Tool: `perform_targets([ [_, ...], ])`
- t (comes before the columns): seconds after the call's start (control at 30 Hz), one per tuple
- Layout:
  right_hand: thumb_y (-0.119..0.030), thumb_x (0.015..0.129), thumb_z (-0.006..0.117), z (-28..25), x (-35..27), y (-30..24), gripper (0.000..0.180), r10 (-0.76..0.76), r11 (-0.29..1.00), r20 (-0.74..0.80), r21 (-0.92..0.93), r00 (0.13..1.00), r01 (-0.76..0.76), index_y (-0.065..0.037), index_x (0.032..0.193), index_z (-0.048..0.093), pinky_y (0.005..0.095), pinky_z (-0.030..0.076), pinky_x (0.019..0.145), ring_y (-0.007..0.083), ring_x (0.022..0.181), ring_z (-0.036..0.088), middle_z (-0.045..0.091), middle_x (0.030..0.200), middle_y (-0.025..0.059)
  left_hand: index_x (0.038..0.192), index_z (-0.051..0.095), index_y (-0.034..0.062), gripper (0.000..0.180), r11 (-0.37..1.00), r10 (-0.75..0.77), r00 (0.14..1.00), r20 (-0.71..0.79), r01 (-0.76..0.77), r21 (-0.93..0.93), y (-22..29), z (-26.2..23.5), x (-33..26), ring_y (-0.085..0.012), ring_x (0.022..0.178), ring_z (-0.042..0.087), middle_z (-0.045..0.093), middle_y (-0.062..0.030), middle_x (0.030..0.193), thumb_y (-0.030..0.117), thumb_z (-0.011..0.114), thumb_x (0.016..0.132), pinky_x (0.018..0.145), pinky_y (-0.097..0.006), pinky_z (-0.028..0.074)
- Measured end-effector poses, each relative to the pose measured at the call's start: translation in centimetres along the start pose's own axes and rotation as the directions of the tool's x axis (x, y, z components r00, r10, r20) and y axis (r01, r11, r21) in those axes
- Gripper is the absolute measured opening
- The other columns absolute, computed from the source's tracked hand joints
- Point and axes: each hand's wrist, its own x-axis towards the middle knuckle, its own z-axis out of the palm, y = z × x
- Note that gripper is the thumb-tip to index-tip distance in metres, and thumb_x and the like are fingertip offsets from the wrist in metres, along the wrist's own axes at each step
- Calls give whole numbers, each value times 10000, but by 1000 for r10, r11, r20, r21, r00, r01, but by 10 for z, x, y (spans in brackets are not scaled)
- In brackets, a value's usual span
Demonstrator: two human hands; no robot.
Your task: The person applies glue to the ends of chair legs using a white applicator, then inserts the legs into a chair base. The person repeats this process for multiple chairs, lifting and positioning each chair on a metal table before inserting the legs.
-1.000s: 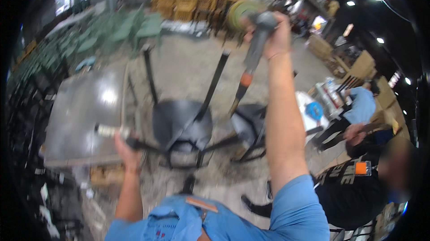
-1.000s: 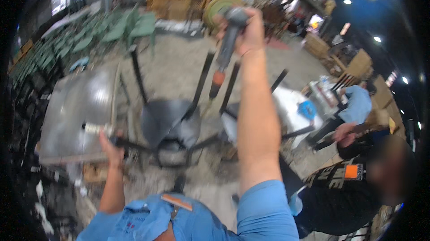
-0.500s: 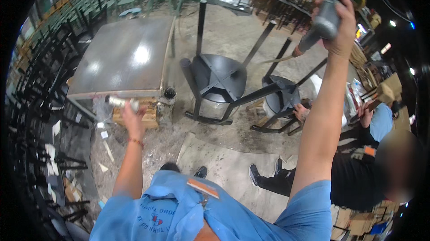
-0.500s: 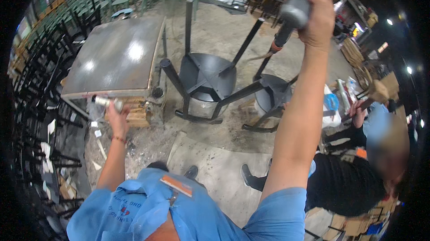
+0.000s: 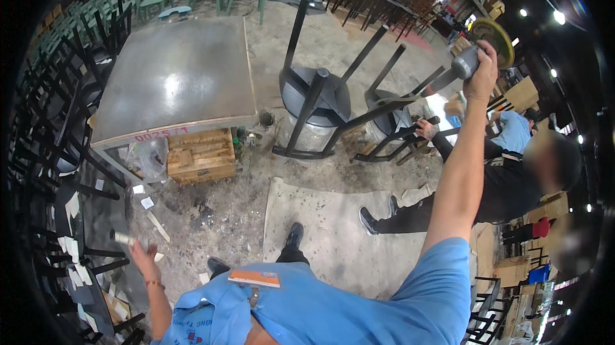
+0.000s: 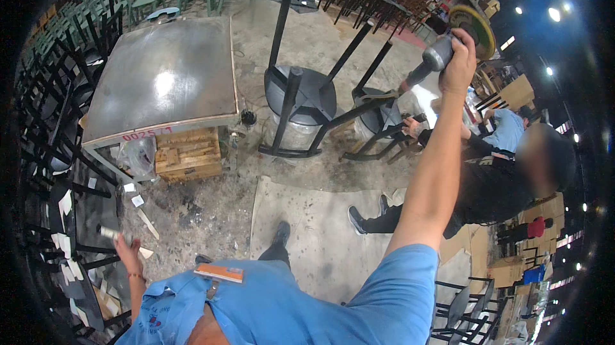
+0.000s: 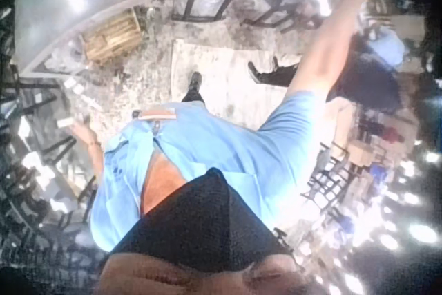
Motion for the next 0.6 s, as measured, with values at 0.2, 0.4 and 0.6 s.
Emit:
perform_targets([
  [0.2,-79,859,484,56,-2,-17,256,-39,998,65,57,997,35,-20,1082,596,270,501,715,162,778,602,652,882,91,1448,294,95,581,981,-175,982,-72,180,71,13,-66,-7,-176,661,597,519,-103,1232,412,460,991,604,-284,486],
  [0.4,-90,833,547,67,12,28,212,-116,941,226,-288,967,180,-55,1012,655,224,393,645,57,716,472,577,815,-33,1428,312,102,548,974,-208,965,-163,220,60,-15,-66,-50,-171,648,599,515,-85,1190,413,449,998,557,-280,463],
  [0.6,-120,836,564,14,46,98,216,-146,836,264,-482,953,262,-41,1013,660,284,468,838,156,900,605,672,940,51,1411,325,95,557,971,-234,931,-281,240,-16,-54,-35,-114,-207,671,612,509,-100,1256,399,507,981,535,-289,464],
])
